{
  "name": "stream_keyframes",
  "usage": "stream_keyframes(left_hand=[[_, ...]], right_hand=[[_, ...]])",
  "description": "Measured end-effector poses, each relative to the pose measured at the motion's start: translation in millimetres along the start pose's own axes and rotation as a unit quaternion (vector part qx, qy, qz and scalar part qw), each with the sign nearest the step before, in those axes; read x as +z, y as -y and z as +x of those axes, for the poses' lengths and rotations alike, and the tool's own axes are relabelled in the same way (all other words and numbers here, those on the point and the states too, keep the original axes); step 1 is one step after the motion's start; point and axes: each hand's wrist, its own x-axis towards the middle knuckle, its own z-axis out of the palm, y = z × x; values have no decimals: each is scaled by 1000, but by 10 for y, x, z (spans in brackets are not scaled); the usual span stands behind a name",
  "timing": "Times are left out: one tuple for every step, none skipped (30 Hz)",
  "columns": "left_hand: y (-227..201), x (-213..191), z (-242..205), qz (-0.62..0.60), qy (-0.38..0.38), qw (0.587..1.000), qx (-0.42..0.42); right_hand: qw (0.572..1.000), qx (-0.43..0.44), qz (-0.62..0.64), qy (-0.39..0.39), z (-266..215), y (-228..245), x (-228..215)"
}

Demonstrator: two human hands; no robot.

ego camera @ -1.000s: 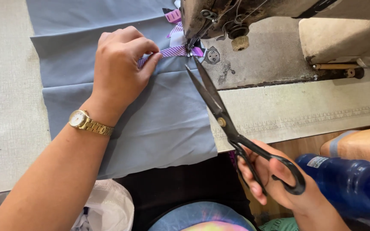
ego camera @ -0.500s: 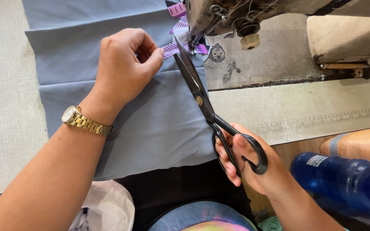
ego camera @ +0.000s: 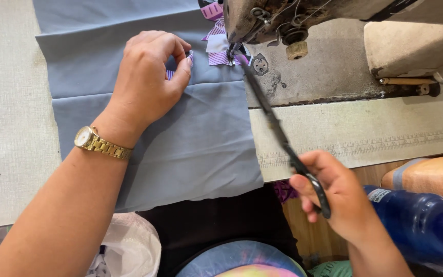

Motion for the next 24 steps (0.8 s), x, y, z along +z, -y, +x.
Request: stream_keyframes(left_hand=[[-4, -8, 0, 9, 7, 1000, 4], [-8, -51, 9, 10, 6, 1000, 6], [-18, -93, 20, 0, 6, 1000, 9], [-28, -138, 48, -8, 5, 1000, 15], [-59, -199, 54, -7, 4, 1000, 19], [-89, -247, 73, -75, -10, 997, -21], [-116, -293, 94, -144, -22, 987, -61], [-190, -343, 125, -143, -23, 988, -57], [-260, -393, 155, -236, -14, 965, -116], [-328, -450, 173, -325, -3, 929, -175], [-371, -482, 201, -324, -4, 930, -174], [-412, -516, 209, -347, 11, 917, -198], [-449, -548, 217, -370, 27, 902, -223], [-513, -562, 213, -367, 26, 903, -224], [-576, -573, 212, -397, 45, 886, -233], [-643, -572, 207, -428, 67, 868, -244], [-716, -583, 198, -427, 68, 868, -246], [-791, -580, 187, -437, 90, 857, -256], [-864, -576, 175, -448, 113, 846, -267], [-912, -534, 140, -448, 114, 845, -268], [-959, -492, 105, -475, 123, 831, -262], [-1006, -453, 71, -501, 132, 816, -257], [-1068, -398, 41, -501, 134, 815, -258], [-1128, -344, 16, -505, 141, 810, -261]], right_hand=[[997, -6, -21, -74, -24, -51, -80], [997, -8, -20, -75, 0, 30, -109], [984, 16, -106, -140, 21, 112, -144], [960, 38, -188, -205, 45, 193, -178], [960, 35, -186, -207, 99, 190, -241], [941, 10, -241, -237, 150, 189, -312], [918, -15, -295, -266, 204, 188, -383], [917, -18, -294, -268, 288, 117, -510], [898, -58, -332, -283, 377, 47, -633], [875, -98, -370, -295, 473, -20, -752], [875, -100, -369, -296, 539, -45, -881], [848, -163, -406, -298, 603, -80, -1000], [816, -226, -441, -298, 673, -116, -1117], [817, -228, -439, -296, 673, -67, -1130], [830, -201, -434, -287, 676, -18, -1146], [843, -172, -428, -277, 660, 16, -1164], [844, -171, -427, -276, 625, 151, -1139], [857, -106, -441, -243, 578, 279, -1123], [865, -41, -454, -210, 535, 407, -1107], [866, -39, -453, -209, 503, 436, -1048], [849, -103, -473, -213, 472, 466, -989], [829, -165, -489, -216, 439, 495, -927], [830, -163, -489, -215, 398, 613, -672], [900, -176, -374, -137, 358, 733, -418]])
